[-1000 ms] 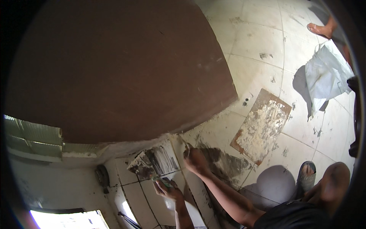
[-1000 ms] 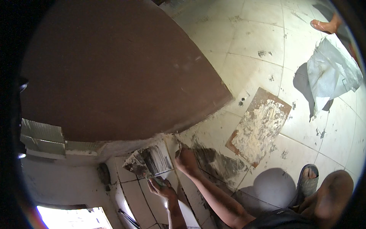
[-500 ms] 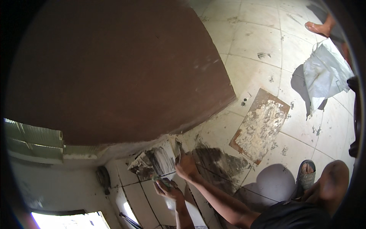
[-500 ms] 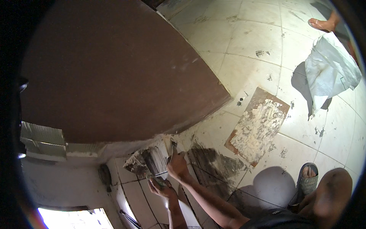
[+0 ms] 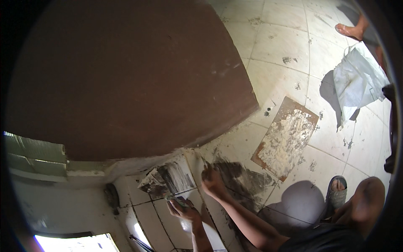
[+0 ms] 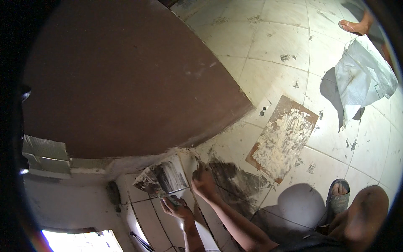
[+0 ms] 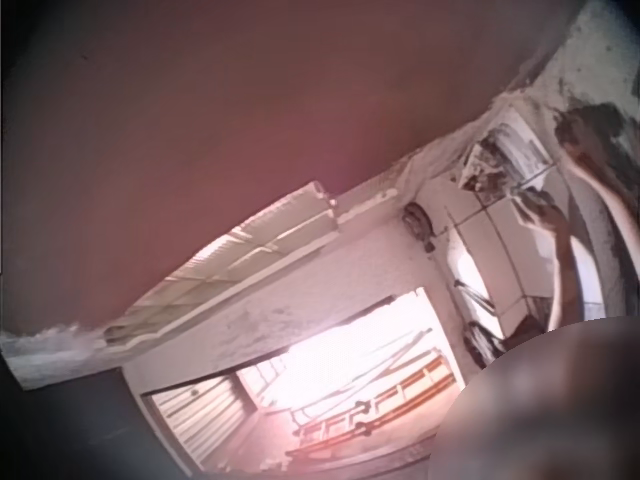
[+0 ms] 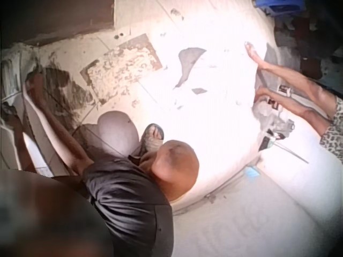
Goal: The person mixes a white plaster-like substance on a flat board using a trowel and a small scraper, then applies the mixture to a wall corner near the floor. The person repeatedly scoops, spreads, and smooths the material before transferring it to the wall.
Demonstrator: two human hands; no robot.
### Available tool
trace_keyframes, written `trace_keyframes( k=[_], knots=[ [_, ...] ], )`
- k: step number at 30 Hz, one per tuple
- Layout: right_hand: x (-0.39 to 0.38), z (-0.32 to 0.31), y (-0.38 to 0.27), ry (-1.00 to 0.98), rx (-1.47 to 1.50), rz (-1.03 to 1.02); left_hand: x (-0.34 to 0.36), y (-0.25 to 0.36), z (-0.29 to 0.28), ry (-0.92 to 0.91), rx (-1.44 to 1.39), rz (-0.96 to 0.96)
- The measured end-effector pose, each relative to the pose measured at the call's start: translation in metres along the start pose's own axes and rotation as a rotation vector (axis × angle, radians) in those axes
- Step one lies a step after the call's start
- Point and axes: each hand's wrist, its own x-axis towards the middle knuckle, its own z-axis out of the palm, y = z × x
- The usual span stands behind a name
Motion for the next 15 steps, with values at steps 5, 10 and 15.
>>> trace_keyframes(
  k=[5,10,15],
  knots=[
    [-0.007,-0.014,-0.009,0.09,-0.05,-0.158,0.001,-0.002,-0.006,-0.067,-0.034,-0.025],
    [-0.011,-0.079,0.005,-0.016,0.066,-0.005,0.003,-0.006,-0.009,0.005,-0.005,-0.097],
    [0.008,-0.096,0.04,-0.201,-0.155,-0.076,0.003,-0.005,-0.01,-0.067,-0.036,-0.048]
  ],
)
